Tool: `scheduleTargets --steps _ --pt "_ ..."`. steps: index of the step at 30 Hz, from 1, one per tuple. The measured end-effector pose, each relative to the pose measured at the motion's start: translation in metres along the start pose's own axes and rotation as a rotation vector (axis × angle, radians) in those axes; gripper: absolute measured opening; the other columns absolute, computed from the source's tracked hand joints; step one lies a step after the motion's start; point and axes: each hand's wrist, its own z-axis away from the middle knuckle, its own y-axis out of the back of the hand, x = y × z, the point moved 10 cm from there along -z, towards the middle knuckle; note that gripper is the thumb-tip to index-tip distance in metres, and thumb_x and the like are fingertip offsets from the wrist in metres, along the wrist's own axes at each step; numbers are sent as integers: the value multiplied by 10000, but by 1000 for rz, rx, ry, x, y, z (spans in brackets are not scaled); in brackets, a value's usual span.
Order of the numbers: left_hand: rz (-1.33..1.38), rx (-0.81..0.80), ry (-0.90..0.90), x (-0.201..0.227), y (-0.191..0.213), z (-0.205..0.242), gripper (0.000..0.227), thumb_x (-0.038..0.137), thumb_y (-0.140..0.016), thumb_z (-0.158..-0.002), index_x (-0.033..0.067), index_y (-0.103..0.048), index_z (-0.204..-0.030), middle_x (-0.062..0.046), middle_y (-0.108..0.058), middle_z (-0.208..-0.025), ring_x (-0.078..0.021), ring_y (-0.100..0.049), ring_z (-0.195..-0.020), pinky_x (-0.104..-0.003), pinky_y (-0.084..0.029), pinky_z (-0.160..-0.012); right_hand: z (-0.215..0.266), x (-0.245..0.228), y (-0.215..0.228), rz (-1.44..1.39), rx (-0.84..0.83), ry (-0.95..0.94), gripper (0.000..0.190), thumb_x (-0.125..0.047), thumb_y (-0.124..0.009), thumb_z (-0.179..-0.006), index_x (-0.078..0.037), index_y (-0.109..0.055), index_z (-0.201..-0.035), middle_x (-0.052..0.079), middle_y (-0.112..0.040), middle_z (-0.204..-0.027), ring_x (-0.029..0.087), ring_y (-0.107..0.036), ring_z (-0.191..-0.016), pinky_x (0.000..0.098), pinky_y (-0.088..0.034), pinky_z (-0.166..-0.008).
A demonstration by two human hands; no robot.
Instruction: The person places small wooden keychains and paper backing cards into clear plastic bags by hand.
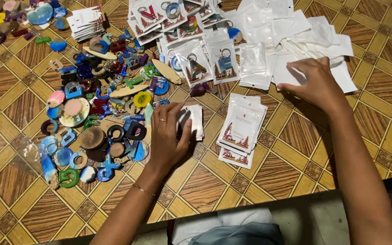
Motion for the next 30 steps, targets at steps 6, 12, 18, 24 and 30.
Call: scheduleTargets --steps 6,12,18,24,30 --pt "8 13 -8 2 3 -2 325 200 -535 -1037 -2 -554 -1291 -188 -570 -1232 -356 -534 -1181 -602 -313 -1194 10 -9 -2 57 -141 -74 823 -412 -824 -744 -119 -569 -1469 113 -547 -1498 374 -342 -1329 592 -424 -992" --pt "6 5 -14 1 2 -1 316 197 -534 -1030 12 -558 -1286 -186 -568 -1240 -360 -527 -1179 -602 -325 -1178 19 5 10 244 213 225 289 -58 -619 -987 57 -744 -1221 230 -754 -1060 339 -661 -946 494 -560 -799" --pt "25 30 -4 0 4 -2 292 186 -551 -1022 26 -580 -1265 -174 -580 -1223 -347 -541 -1174 -586 -337 -1166 53 11 70 -218 667 101 122 71 -759 -1024 72 -766 -1146 177 -746 -1037 239 -650 -885 351 -493 -694" --pt "184 98 -62 5 18 -8 123 55 -619 -994 6 -693 -1079 -139 -678 -1062 -290 -588 -1031 -393 -497 -897 56 -39 -7 -1254 158 -301 417 -190 -740 -858 -27 -616 -1222 140 -708 -1241 218 -709 -1065 275 -628 -929" --pt "678 -7 175 -18 -20 -9 196 155 -687 -994 96 -739 -1173 -94 -776 -1015 -224 -742 -969 -372 -579 -850 66 -141 22 -787 464 395 155 94 -790 -909 -27 -780 -1006 137 -755 -924 213 -724 -841 354 -585 -805"
